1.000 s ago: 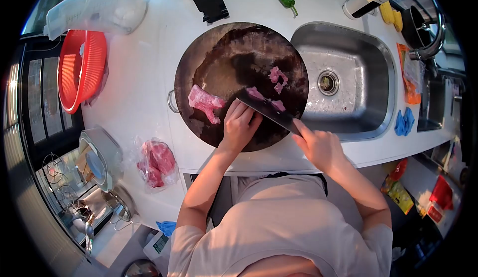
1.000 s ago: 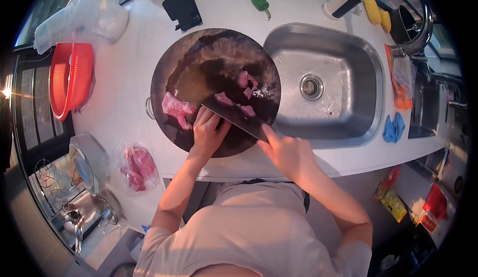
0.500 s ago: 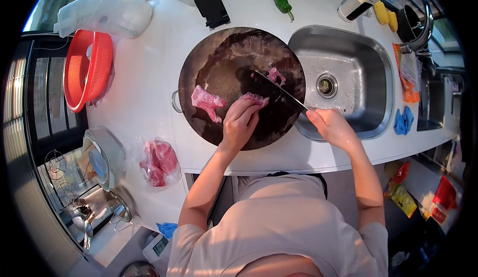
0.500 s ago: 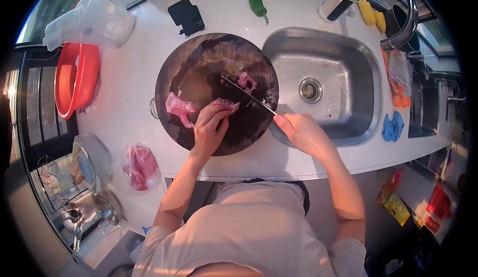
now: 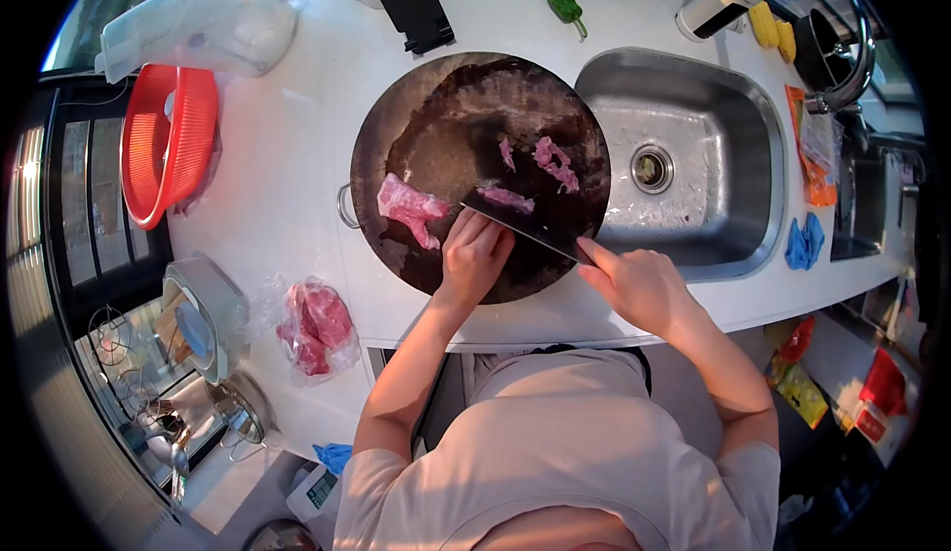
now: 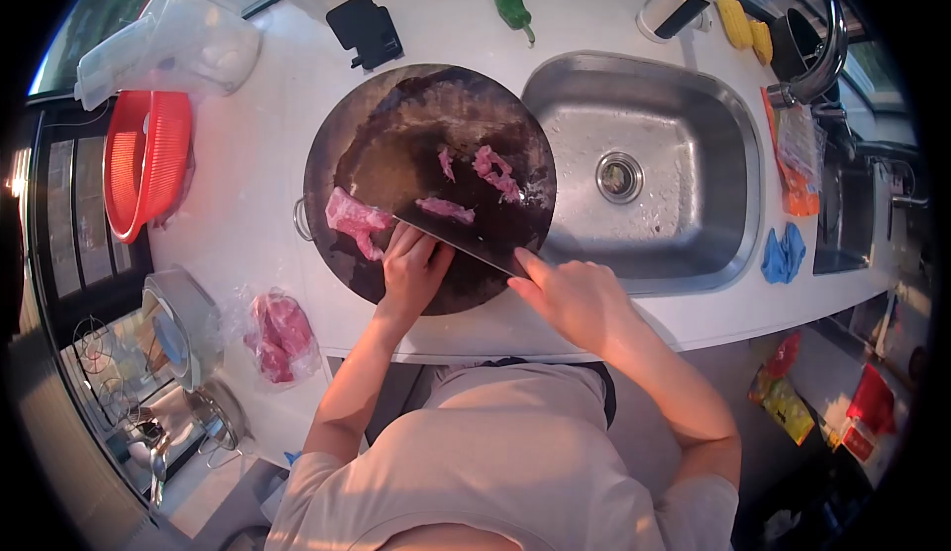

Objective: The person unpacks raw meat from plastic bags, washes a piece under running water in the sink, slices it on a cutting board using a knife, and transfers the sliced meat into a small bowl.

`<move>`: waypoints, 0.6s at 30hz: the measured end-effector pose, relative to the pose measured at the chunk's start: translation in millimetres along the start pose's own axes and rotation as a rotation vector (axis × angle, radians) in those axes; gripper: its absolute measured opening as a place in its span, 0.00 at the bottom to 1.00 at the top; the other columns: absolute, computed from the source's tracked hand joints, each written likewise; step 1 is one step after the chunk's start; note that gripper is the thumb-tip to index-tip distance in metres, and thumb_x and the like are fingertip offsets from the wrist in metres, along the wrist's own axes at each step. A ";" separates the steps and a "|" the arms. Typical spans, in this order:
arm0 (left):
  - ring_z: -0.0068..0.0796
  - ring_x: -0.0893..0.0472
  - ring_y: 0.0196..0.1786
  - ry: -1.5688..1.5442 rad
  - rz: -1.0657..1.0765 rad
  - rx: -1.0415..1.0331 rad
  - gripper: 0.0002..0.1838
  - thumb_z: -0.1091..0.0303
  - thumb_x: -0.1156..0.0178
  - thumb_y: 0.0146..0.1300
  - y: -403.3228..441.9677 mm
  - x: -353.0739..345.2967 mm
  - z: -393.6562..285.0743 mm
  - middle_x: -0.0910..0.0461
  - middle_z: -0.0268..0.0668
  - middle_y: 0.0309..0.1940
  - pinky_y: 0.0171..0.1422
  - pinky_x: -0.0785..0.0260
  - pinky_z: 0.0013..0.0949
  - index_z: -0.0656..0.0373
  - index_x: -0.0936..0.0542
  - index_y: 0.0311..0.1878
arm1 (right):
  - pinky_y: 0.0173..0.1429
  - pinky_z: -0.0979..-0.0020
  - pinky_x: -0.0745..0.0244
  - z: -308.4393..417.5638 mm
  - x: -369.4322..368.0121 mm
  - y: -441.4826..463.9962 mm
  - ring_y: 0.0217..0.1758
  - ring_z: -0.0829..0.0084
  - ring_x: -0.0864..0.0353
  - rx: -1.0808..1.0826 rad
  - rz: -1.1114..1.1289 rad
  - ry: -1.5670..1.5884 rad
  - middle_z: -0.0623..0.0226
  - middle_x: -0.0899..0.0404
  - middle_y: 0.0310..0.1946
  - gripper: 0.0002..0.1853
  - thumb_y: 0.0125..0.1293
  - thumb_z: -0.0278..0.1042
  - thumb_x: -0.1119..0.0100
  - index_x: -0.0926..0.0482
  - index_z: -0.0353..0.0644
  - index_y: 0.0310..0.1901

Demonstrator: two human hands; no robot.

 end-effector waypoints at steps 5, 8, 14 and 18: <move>0.47 0.17 0.48 -0.020 0.029 0.027 0.12 0.80 0.31 0.49 1.2 0.5 -0.5 0.16 0.43 0.40 0.55 0.23 0.42 0.65 0.15 0.40 | 0.24 0.55 0.25 29.6 -15.6 54.3 0.21 0.50 0.19 0.166 -0.093 0.067 0.54 0.22 0.16 0.17 0.74 0.48 0.46 0.21 0.43 0.50; 0.47 0.17 0.49 -0.035 0.027 0.030 0.14 0.80 0.30 0.47 -0.2 -1.7 2.0 0.16 0.42 0.41 0.55 0.24 0.42 0.64 0.15 0.40 | 0.25 0.55 0.23 23.8 -16.6 51.5 0.22 0.51 0.17 0.141 -0.098 0.093 0.54 0.21 0.16 0.18 0.73 0.48 0.45 0.22 0.42 0.54; 0.48 0.18 0.51 -0.024 -0.014 0.026 0.14 0.80 0.30 0.47 9.7 1.3 -0.7 0.16 0.42 0.42 0.56 0.24 0.43 0.64 0.15 0.41 | 0.26 0.55 0.22 -18.4 -15.7 -11.8 0.22 0.51 0.17 -0.005 -0.083 -0.042 0.55 0.20 0.17 0.23 0.72 0.49 0.43 0.23 0.42 0.60; 0.48 0.18 0.50 -0.034 0.022 0.025 0.14 0.80 0.31 0.47 6.2 -2.3 -0.3 0.15 0.42 0.42 0.55 0.24 0.43 0.64 0.15 0.41 | 0.26 0.55 0.21 0.1 -19.7 15.4 0.23 0.51 0.16 -0.011 -0.104 0.000 0.55 0.20 0.17 0.22 0.72 0.48 0.43 0.23 0.42 0.59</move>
Point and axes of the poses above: each hand's wrist, its own y-axis towards the middle knuckle, its own x-axis out of the back of the hand, z = x × y, the point moved 9 cm from there along y, towards the middle knuckle
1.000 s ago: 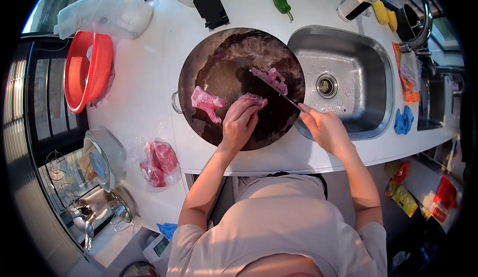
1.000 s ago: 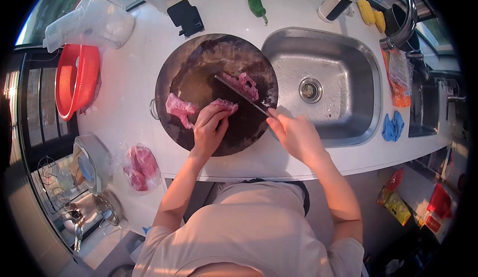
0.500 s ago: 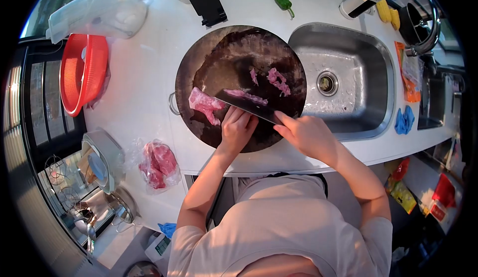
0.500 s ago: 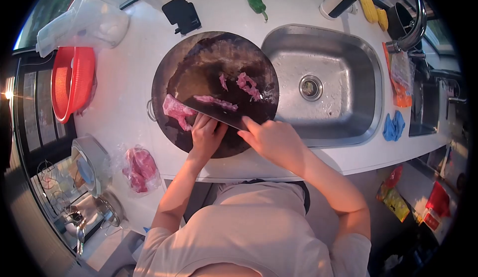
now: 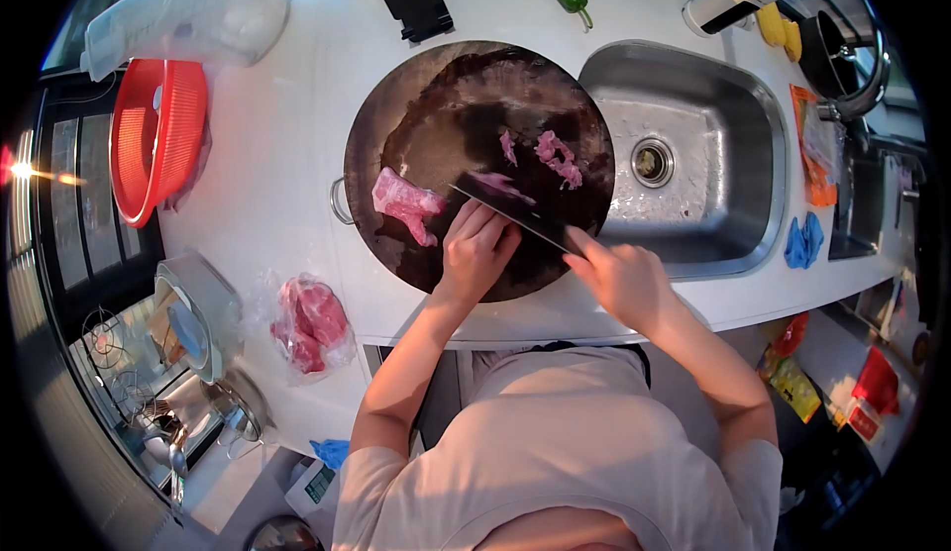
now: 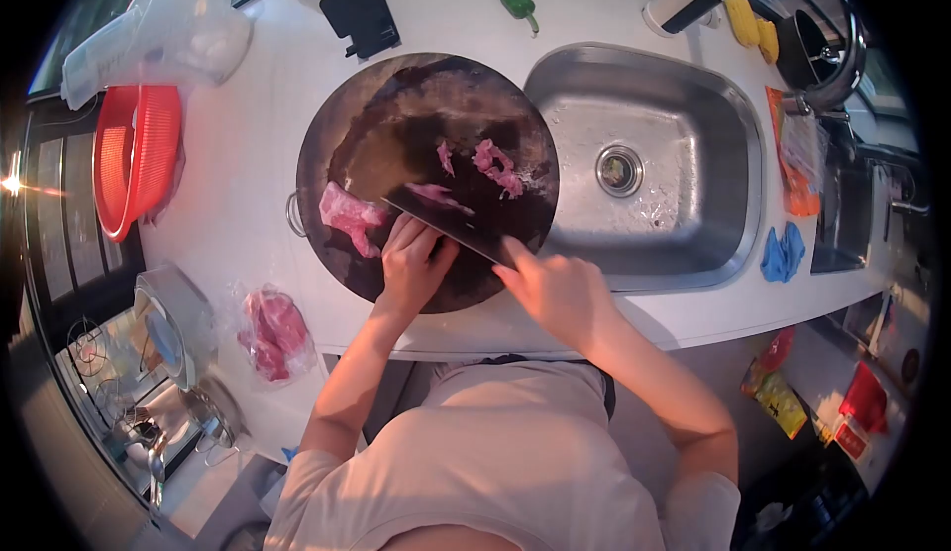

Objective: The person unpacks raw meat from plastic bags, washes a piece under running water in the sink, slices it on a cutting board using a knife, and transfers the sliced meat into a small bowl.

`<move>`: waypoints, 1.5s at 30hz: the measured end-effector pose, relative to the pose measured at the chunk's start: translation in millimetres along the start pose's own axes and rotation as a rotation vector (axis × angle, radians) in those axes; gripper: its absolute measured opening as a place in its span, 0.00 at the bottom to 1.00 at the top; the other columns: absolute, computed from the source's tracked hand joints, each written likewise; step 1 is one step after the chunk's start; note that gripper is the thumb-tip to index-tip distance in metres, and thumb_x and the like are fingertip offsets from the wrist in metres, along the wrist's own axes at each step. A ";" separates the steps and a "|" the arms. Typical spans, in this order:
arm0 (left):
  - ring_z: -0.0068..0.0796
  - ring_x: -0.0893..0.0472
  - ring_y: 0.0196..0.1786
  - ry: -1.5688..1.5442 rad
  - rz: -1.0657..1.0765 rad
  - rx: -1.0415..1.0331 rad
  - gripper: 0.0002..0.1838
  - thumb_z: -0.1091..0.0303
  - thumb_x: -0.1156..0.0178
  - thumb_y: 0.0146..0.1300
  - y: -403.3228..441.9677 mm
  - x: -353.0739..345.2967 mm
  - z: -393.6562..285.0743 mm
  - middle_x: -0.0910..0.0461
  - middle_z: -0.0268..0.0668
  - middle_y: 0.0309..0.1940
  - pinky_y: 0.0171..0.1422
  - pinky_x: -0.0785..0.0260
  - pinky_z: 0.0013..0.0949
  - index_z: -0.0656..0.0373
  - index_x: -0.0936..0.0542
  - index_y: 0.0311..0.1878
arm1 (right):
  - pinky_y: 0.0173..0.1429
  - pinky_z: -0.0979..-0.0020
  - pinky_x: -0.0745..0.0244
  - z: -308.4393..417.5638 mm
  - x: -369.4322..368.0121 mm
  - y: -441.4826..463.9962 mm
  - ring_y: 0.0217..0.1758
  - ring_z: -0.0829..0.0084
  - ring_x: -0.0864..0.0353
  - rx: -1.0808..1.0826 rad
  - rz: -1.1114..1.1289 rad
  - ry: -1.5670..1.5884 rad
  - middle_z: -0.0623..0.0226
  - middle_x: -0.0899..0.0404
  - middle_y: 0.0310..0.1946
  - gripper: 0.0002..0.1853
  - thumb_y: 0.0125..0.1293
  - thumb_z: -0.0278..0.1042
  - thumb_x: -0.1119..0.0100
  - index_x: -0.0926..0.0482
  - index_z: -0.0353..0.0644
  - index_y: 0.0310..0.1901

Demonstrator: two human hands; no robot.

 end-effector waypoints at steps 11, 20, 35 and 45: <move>0.43 0.17 0.49 -0.007 -0.127 -0.112 0.11 0.83 0.30 0.50 -8.3 14.0 -8.6 0.17 0.40 0.42 0.55 0.23 0.41 0.63 0.15 0.38 | 0.39 0.52 0.24 -41.0 9.2 -7.3 0.33 0.47 0.16 -0.225 0.155 0.268 0.49 0.21 0.22 0.23 0.76 0.53 0.52 0.19 0.39 0.39; 0.46 0.17 0.50 0.010 -0.079 -0.068 0.13 0.83 0.32 0.51 -8.2 8.8 -4.6 0.17 0.41 0.42 0.55 0.24 0.42 0.64 0.15 0.41 | 0.32 0.53 0.23 -12.5 18.2 -28.4 0.25 0.49 0.18 -0.072 0.024 0.002 0.54 0.23 0.16 0.23 0.75 0.53 0.50 0.18 0.42 0.56; 0.47 0.18 0.48 0.010 -0.028 0.049 0.12 0.80 0.32 0.49 -2.9 10.2 3.9 0.17 0.43 0.40 0.54 0.24 0.42 0.65 0.15 0.40 | 0.27 0.54 0.22 30.6 -3.0 44.0 0.24 0.50 0.17 0.132 0.061 0.086 0.54 0.21 0.17 0.18 0.74 0.50 0.47 0.21 0.43 0.48; 0.49 0.18 0.50 0.012 -0.036 0.003 0.14 0.80 0.30 0.47 -4.8 6.7 5.1 0.16 0.42 0.41 0.56 0.24 0.43 0.65 0.15 0.41 | 0.28 0.55 0.21 3.3 10.9 -5.3 0.25 0.51 0.16 0.002 0.076 -0.025 0.54 0.19 0.19 0.20 0.73 0.49 0.46 0.21 0.43 0.55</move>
Point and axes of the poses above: each hand's wrist, its own y-axis towards the middle knuckle, its own x-axis out of the back of the hand, z = x × y, the point moved 9 cm from there along y, towards the middle knuckle
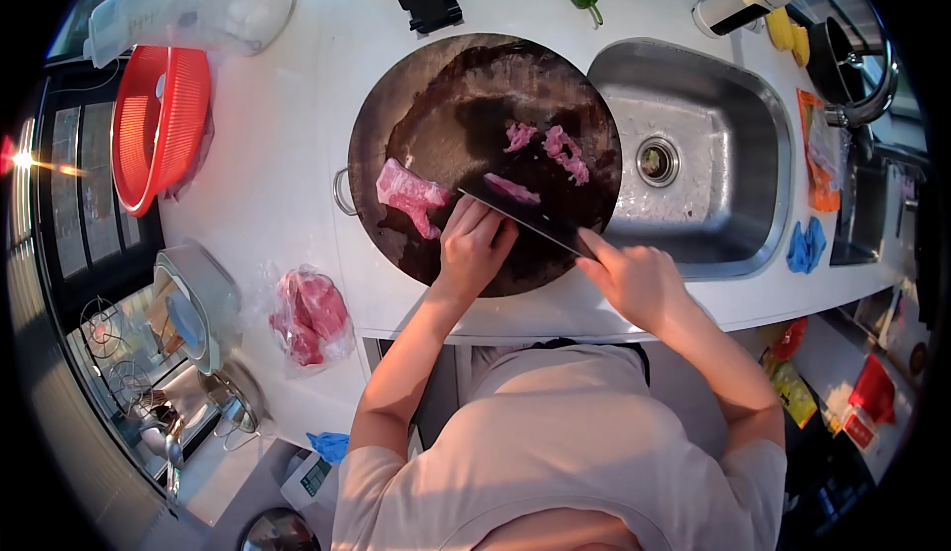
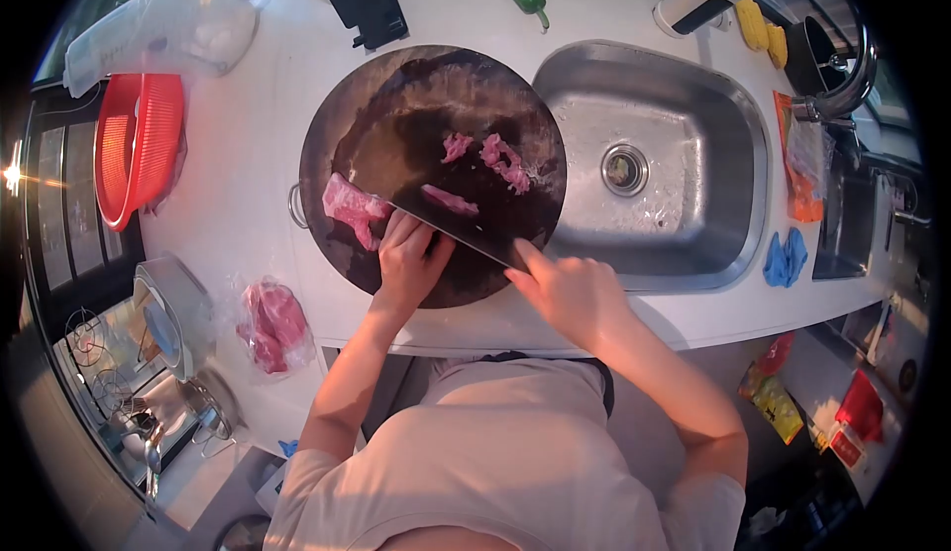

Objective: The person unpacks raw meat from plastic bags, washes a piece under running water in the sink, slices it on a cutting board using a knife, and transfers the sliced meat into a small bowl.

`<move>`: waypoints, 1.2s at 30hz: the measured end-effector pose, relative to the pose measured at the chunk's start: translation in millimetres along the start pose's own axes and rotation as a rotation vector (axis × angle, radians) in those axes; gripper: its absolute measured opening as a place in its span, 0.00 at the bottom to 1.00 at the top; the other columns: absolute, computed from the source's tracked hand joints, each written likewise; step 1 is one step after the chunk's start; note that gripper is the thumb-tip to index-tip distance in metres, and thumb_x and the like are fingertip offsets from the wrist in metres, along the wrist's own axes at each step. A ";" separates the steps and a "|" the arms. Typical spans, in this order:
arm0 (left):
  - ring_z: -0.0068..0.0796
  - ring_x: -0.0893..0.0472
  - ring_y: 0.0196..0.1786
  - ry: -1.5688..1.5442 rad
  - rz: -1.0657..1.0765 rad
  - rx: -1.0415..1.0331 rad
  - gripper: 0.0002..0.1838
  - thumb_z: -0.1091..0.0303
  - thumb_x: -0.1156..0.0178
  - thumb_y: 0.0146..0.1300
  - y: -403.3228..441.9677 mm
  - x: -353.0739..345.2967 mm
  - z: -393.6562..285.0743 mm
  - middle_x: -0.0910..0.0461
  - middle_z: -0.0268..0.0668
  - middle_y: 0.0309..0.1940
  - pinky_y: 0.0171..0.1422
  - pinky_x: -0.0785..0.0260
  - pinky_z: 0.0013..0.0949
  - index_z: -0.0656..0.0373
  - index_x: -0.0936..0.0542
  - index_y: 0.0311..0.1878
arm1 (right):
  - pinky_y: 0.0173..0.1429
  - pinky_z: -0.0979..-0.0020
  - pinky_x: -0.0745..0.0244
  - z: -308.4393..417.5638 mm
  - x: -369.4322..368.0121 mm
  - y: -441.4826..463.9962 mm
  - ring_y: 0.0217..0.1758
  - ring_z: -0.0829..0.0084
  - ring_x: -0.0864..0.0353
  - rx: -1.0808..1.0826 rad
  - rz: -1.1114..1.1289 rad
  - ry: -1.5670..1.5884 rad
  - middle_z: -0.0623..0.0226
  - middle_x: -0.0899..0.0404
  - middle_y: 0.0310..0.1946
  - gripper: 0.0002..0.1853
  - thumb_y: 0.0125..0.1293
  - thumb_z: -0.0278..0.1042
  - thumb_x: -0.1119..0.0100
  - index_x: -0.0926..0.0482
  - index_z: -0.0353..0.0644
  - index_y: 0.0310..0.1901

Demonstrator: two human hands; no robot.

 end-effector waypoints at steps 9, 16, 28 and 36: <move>0.47 0.18 0.50 -0.003 -0.025 -0.005 0.13 0.80 0.31 0.48 -1.2 0.3 0.6 0.16 0.42 0.42 0.56 0.25 0.43 0.64 0.15 0.41 | 0.31 0.52 0.21 14.3 -9.1 34.7 0.27 0.50 0.15 0.036 -0.093 0.122 0.55 0.19 0.19 0.18 0.74 0.50 0.46 0.21 0.42 0.46; 0.43 0.17 0.49 -0.011 -0.071 -0.080 0.10 0.82 0.31 0.52 -1.7 8.9 -10.7 0.17 0.40 0.41 0.56 0.24 0.42 0.62 0.15 0.39 | 0.38 0.54 0.29 -72.7 3.2 -15.7 0.30 0.46 0.21 -0.407 0.162 0.454 0.43 0.23 0.22 0.29 0.77 0.52 0.51 0.21 0.32 0.29; 0.49 0.18 0.49 0.051 -0.050 -0.030 0.11 0.81 0.32 0.53 -6.3 6.2 0.4 0.17 0.44 0.44 0.53 0.24 0.43 0.66 0.15 0.42 | 0.32 0.53 0.22 -1.6 6.0 -9.7 0.24 0.49 0.18 -0.025 0.009 -0.106 0.56 0.21 0.16 0.23 0.75 0.53 0.49 0.19 0.43 0.57; 0.48 0.18 0.50 0.031 -0.031 0.056 0.12 0.79 0.30 0.51 -5.1 7.4 7.6 0.16 0.43 0.42 0.55 0.25 0.43 0.65 0.15 0.42 | 0.28 0.52 0.22 25.5 -1.2 41.7 0.24 0.49 0.17 0.131 -0.013 0.109 0.53 0.22 0.16 0.19 0.74 0.52 0.48 0.21 0.42 0.43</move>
Point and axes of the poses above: each hand's wrist, its own y-axis towards the middle knuckle, its own x-axis out of the back of the hand, z = x × y, the point moved 9 cm from there along y, towards the middle knuckle
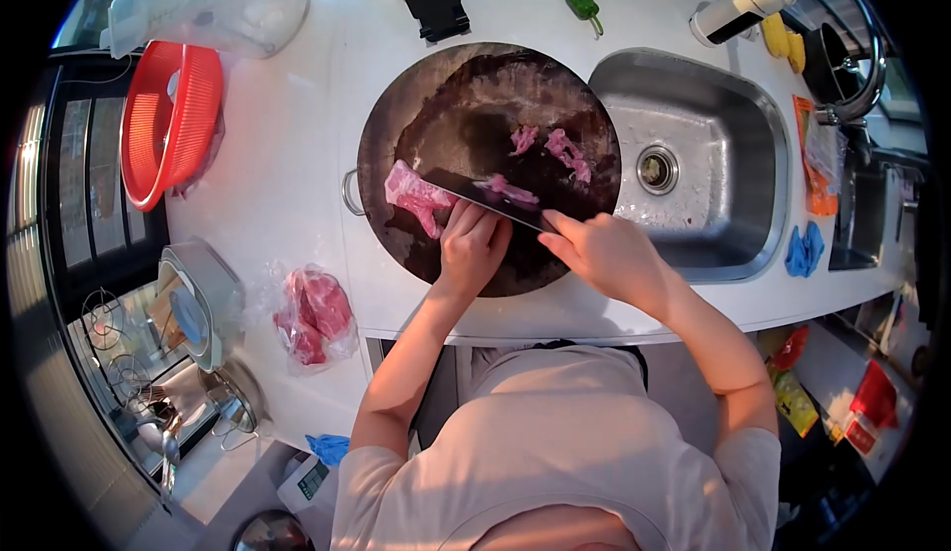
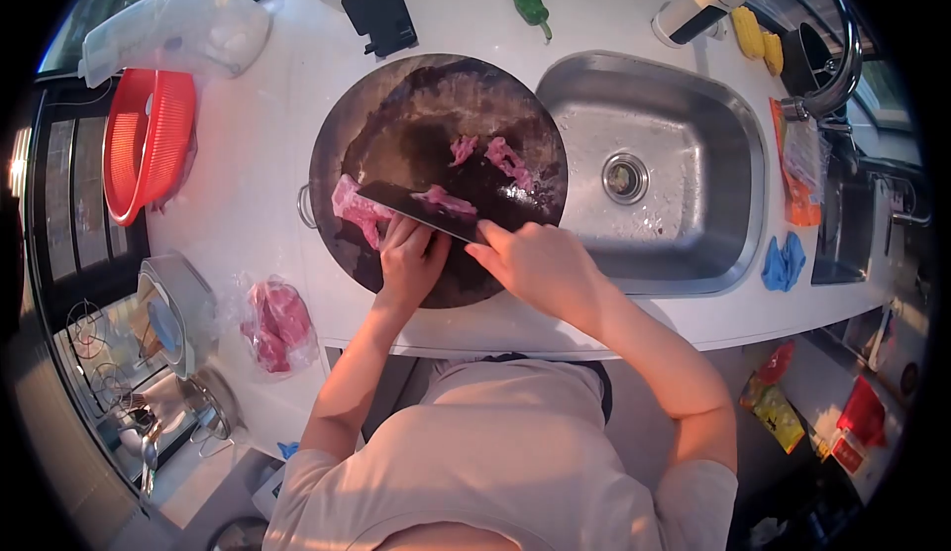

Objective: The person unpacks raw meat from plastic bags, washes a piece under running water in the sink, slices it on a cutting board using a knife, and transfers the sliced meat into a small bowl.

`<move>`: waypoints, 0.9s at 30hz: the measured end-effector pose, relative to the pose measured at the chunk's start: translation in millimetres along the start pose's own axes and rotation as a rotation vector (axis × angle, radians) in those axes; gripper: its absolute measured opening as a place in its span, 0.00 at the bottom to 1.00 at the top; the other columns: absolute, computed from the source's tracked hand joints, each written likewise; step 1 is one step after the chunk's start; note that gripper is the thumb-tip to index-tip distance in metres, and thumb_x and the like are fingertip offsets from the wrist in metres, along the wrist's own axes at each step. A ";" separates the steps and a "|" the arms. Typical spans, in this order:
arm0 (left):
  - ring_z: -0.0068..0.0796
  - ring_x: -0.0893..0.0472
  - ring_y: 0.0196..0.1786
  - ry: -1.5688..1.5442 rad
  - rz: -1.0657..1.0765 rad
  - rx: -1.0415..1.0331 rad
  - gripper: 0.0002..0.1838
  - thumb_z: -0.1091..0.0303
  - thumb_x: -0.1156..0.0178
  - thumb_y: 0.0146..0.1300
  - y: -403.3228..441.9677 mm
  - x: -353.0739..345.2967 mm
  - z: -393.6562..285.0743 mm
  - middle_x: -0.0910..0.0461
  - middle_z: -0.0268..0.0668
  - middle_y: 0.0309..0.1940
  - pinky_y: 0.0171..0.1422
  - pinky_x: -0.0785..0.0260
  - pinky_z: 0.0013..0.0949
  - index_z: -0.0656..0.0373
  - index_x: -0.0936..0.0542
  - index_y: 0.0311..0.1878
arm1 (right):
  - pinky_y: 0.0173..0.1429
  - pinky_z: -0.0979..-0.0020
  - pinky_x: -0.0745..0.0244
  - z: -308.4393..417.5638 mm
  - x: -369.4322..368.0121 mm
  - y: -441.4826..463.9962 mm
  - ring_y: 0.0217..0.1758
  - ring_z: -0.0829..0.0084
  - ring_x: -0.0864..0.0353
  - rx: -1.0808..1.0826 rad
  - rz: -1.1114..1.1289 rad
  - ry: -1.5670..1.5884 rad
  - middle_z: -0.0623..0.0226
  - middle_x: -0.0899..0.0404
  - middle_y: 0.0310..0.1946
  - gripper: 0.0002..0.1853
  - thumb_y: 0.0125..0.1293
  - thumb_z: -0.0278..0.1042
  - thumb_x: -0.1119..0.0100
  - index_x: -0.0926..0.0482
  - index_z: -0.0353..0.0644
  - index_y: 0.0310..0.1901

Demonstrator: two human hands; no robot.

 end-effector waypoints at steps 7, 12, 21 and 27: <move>0.48 0.18 0.49 -0.025 0.004 -0.012 0.13 0.80 0.30 0.48 -0.7 -4.5 -1.4 0.16 0.43 0.41 0.55 0.25 0.43 0.64 0.15 0.41 | 0.27 0.54 0.22 -23.5 0.3 -26.8 0.24 0.49 0.17 -0.041 -0.043 -0.053 0.54 0.21 0.17 0.17 0.74 0.50 0.46 0.21 0.45 0.51; 0.48 0.18 0.50 -0.037 0.020 -0.019 0.13 0.80 0.30 0.48 5.7 -3.1 -4.2 0.16 0.43 0.42 0.56 0.24 0.43 0.64 0.15 0.40 | 0.26 0.56 0.22 -22.9 5.7 -45.1 0.22 0.52 0.16 -0.087 -0.012 -0.193 0.55 0.20 0.17 0.19 0.73 0.50 0.45 0.21 0.43 0.54; 0.46 0.18 0.51 -0.028 0.013 0.002 0.11 0.79 0.31 0.49 5.5 -5.2 -1.7 0.16 0.42 0.42 0.57 0.24 0.42 0.63 0.15 0.38 | 0.28 0.55 0.21 -5.7 -8.1 2.2 0.25 0.52 0.15 -0.045 -0.064 -0.065 0.56 0.20 0.16 0.17 0.73 0.50 0.45 0.20 0.43 0.45; 0.43 0.17 0.49 -0.044 -0.067 -0.034 0.11 0.82 0.32 0.49 10.2 1.0 -9.0 0.16 0.38 0.41 0.57 0.24 0.41 0.61 0.15 0.38 | 0.35 0.53 0.27 -76.0 13.9 -47.6 0.30 0.43 0.19 -0.416 0.147 0.204 0.44 0.24 0.21 0.20 0.76 0.48 0.49 0.18 0.38 0.41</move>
Point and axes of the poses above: each hand's wrist, its own y-axis towards the middle knuckle, its own x-axis out of the back of the hand, z = x × y, the point moved 9 cm from there along y, towards the middle knuckle
